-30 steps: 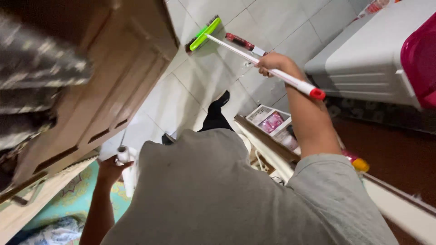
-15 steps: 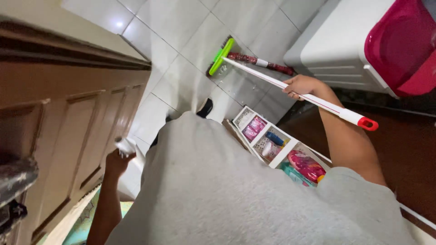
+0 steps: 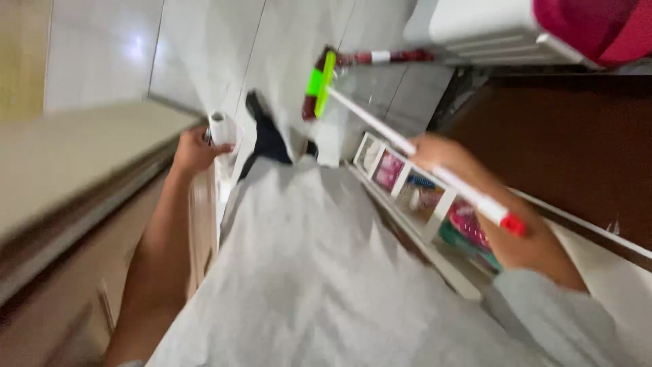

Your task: The recorder uses a knife to cut and modify a white pipe with tape, then sweeps the tiled floor with a broom.

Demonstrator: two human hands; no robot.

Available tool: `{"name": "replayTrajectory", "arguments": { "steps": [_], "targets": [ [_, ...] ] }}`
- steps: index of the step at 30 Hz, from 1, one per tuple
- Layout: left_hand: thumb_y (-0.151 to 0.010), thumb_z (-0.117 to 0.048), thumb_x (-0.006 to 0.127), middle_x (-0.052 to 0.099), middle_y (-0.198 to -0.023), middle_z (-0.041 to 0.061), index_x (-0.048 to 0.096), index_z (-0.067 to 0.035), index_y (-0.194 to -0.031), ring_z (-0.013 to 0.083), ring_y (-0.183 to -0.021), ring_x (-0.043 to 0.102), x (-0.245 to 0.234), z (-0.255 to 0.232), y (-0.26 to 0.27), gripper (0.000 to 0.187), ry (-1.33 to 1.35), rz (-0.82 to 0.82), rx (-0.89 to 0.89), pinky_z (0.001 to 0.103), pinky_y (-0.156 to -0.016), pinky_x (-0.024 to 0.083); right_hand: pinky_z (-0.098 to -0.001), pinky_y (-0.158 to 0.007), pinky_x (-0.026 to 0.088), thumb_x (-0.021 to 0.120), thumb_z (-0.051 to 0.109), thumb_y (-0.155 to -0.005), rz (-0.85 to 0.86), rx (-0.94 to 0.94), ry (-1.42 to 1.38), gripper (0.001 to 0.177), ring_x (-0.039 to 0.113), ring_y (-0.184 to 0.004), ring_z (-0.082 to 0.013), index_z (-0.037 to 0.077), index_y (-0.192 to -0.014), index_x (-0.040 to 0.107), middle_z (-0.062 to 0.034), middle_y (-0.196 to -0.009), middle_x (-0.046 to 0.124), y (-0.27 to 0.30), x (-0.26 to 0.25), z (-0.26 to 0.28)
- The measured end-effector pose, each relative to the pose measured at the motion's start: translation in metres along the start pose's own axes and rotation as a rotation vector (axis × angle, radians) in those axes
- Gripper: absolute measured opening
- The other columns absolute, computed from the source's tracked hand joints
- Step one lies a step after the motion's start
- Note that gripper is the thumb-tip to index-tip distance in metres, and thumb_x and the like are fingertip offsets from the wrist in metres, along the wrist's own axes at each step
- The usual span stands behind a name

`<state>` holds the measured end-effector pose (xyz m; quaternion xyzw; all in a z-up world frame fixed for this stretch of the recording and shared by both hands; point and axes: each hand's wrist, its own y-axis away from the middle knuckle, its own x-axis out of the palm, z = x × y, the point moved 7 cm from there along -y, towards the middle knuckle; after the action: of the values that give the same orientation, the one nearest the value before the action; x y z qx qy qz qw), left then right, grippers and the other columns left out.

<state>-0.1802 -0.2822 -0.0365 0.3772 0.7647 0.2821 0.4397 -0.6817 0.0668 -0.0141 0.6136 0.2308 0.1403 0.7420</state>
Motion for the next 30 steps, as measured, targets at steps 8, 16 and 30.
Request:
{"name": "replayTrajectory", "arguments": {
  "steps": [8, 16, 30],
  "targets": [
    [-0.079, -0.027, 0.093, 0.074, -0.101, 0.014, 0.070, 0.003, -0.116, 0.0212, -0.082, 0.072, -0.062, -0.058, -0.137, 0.053, 0.007, 0.086, 0.162, 0.037, -0.076, 0.058, -0.0411, -0.071, 0.061, 0.060, 0.015, -0.097, 0.015, 0.211, 0.075, 0.062, 0.075, -0.075, -0.0304, 0.016, -0.155, 0.039, -0.0221, -0.098, 0.076, 0.122, 0.016, 0.096],
    [-0.081, -0.014, 0.087, 0.075, -0.100, 0.014, 0.069, 0.007, -0.115, 0.0204, -0.081, 0.074, -0.075, -0.078, -0.189, 0.043, 0.095, 0.195, 0.133, 0.039, -0.069, 0.064, -0.0448, -0.074, 0.062, 0.058, 0.011, -0.096, 0.058, 0.153, 0.099, 0.054, 0.070, -0.088, -0.0291, 0.011, -0.149, 0.045, -0.0182, -0.109, 0.068, 0.085, 0.103, 0.132],
    [-0.083, -0.018, 0.087, 0.075, -0.103, 0.016, 0.073, 0.004, -0.112, 0.0237, -0.089, 0.071, -0.093, -0.060, -0.172, 0.039, -0.094, 0.145, 0.175, 0.040, -0.081, 0.055, -0.0394, -0.064, 0.056, 0.036, 0.039, -0.112, -0.013, 0.424, 0.034, 0.049, 0.062, -0.073, -0.0206, 0.002, -0.140, 0.052, -0.0093, -0.090, 0.064, 0.137, 0.056, 0.142]
  ]
}}
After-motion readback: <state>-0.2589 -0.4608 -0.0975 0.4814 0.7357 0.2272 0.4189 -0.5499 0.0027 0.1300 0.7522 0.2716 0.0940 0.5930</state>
